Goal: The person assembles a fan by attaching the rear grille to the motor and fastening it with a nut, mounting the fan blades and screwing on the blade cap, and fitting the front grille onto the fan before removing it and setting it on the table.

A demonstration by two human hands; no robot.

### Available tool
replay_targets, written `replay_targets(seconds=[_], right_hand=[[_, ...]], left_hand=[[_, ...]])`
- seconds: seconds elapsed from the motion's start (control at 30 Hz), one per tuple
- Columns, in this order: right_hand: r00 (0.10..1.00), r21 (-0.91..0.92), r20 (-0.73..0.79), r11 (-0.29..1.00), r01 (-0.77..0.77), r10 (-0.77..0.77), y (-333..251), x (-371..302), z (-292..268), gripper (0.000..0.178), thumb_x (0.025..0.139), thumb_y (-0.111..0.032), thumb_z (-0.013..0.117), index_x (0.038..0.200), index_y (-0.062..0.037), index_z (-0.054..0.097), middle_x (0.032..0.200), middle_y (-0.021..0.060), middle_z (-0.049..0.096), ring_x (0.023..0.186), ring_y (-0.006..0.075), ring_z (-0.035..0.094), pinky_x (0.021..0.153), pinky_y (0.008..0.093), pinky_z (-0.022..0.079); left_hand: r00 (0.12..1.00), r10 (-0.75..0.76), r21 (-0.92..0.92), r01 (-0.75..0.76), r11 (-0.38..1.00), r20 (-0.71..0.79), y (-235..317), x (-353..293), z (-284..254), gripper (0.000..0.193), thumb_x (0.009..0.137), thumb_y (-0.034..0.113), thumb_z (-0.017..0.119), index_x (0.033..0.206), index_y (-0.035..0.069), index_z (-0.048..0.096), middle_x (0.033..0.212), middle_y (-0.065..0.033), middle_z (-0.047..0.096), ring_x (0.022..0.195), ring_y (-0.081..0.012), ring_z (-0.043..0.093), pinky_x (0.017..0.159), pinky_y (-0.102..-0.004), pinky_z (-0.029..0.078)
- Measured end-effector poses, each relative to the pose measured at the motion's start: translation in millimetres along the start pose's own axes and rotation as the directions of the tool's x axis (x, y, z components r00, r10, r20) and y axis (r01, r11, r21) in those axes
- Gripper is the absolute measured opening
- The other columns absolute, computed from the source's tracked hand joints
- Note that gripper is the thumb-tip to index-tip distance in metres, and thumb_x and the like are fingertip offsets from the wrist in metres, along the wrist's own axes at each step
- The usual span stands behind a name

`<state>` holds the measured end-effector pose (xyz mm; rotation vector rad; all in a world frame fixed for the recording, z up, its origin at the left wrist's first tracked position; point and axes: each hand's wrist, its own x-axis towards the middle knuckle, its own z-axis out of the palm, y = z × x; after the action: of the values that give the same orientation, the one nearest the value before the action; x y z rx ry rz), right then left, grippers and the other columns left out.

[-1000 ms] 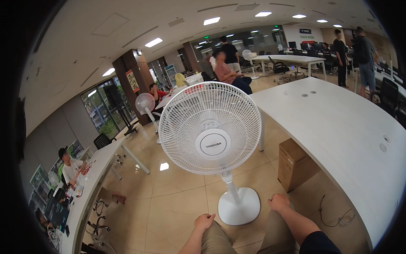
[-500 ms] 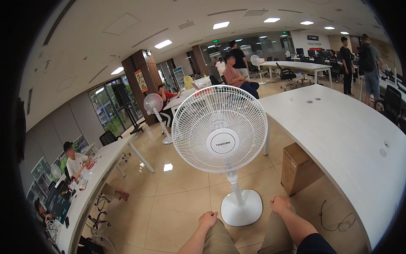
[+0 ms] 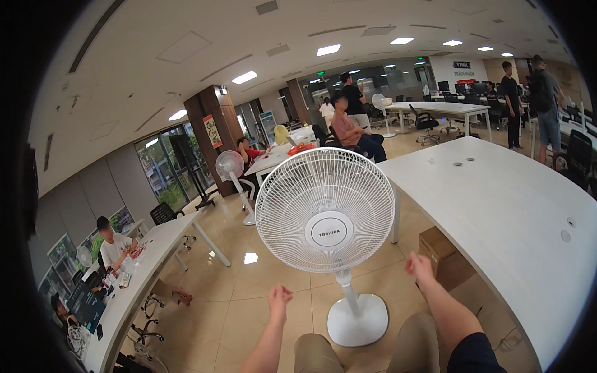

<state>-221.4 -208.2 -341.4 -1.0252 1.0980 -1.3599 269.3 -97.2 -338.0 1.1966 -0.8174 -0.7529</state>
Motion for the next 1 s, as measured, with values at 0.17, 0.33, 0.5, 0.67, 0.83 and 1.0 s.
replay_targets(seconds=[0.17,0.33,0.5,0.67,0.83,1.0], right_hand=[[0.979,0.189,-0.16,0.969,0.156,-0.126,-82.6,55.4,34.1,0.043,0.106,-0.046,0.049,0.091,-0.0068,0.059,0.078,0.003,0.059,0.07,0.0156,0.061,0.065,0.0304,0.052],[0.985,0.367,-0.17,0.927,0.085,-0.023,-81.4,68.2,74.0,0.048,0.104,-0.053,0.049,0.091,-0.0069,0.058,0.078,0.002,0.058,0.071,0.0148,0.061,0.063,0.0297,0.051],[0.982,0.454,-0.182,0.89,0.042,0.046,-66.9,63.2,98.9,0.059,0.103,-0.063,0.038,0.09,-0.0086,0.057,0.079,0.0023,0.059,0.073,0.0162,0.058,0.068,0.033,0.05],[0.968,0.444,-0.242,0.895,0.048,0.068,-61.3,66.5,108.7,0.058,0.104,-0.062,0.038,0.092,-0.0086,0.058,0.081,0.0027,0.06,0.075,0.0162,0.057,0.068,0.0331,0.046],[0.935,0.448,-0.344,0.89,0.085,0.084,-70.7,66.2,123.2,0.057,0.106,-0.058,0.034,0.087,-0.0102,0.057,0.073,-0.0004,0.056,0.061,0.0118,0.048,0.058,0.0284,0.039],[0.976,0.555,-0.194,0.831,0.028,0.096,-76.3,66.6,133.4,0.064,0.106,-0.059,0.03,0.124,-0.0054,0.059,0.115,0.0071,0.065,0.097,0.0193,0.061,0.082,0.0342,0.049]], left_hand=[[0.98,0.117,-0.068,-0.129,0.989,-0.161,93.0,59.7,45.0,0.041,0.107,0.043,0.048,0.118,0.005,0.056,0.115,-0.0106,0.063,0.102,-0.0199,0.063,0.084,-0.0362,0.052],[0.998,0.01,-0.277,-0.027,0.96,-0.061,99.2,75.6,77.2,0.059,0.106,0.055,0.039,0.139,0.006,0.048,0.132,-0.0103,0.06,0.117,-0.0217,0.06,0.09,-0.0392,0.051],[0.991,0.064,-0.347,-0.1,0.932,-0.115,96.1,66.7,89.5,0.062,0.107,0.055,0.037,0.145,0.007,0.046,0.133,-0.008,0.06,0.115,-0.0209,0.061,0.089,-0.0369,0.051],[0.99,0.067,-0.245,-0.096,0.965,-0.124,98.0,69.3,89.2,0.069,0.106,0.061,0.028,0.15,0.01,0.043,0.145,-0.0083,0.053,0.129,-0.0228,0.053,0.103,-0.0397,0.044],[0.955,0.103,-0.312,-0.191,0.931,-0.277,110.3,69.8,106.6,0.062,0.11,0.048,0.031,0.139,-0.002,0.053,0.134,-0.0132,0.06,0.12,-0.0241,0.058,0.1,-0.0357,0.045],[0.946,0.14,-0.308,-0.232,0.923,-0.293,111.4,73.2,110.3,0.065,0.11,0.048,0.027,0.139,-0.004,0.053,0.137,-0.0148,0.059,0.123,-0.0259,0.056,0.105,-0.0372,0.041]])
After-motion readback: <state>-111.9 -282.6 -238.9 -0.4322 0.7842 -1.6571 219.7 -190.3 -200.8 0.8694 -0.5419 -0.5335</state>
